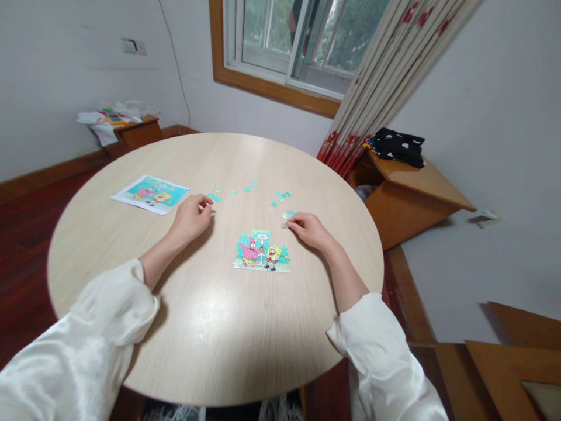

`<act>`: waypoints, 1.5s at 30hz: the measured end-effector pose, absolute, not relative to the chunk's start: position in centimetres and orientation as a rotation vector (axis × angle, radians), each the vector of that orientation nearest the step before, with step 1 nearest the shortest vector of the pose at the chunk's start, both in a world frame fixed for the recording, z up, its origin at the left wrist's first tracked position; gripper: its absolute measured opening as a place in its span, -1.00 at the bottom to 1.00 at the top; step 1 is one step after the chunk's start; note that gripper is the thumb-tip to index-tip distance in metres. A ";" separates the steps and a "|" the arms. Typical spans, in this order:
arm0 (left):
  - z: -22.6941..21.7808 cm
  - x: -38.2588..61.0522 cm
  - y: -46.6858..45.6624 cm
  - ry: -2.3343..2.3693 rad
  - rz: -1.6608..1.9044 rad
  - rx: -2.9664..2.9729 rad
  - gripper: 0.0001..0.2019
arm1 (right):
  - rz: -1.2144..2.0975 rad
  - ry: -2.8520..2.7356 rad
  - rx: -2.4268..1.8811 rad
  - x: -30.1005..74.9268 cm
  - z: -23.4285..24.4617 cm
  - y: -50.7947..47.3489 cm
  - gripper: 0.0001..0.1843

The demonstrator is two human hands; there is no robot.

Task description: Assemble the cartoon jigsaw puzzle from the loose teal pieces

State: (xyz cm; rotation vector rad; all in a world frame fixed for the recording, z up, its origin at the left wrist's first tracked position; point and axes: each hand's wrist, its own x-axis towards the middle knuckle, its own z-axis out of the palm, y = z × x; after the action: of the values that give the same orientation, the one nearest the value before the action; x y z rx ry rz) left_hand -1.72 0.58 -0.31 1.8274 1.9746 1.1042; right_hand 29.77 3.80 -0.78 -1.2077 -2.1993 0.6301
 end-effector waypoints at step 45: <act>-0.8 3.6 -0.5 1.415 0.965 1.731 -0.87 | 0.631 -2.152 -0.953 23.3 -1.6 1.3 -0.79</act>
State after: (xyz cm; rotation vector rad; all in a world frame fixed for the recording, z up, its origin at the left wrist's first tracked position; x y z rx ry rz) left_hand 3.63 -0.49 -0.77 1.7310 1.4154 0.9653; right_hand 23.26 1.29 -1.58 -0.9534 -2.1517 0.6310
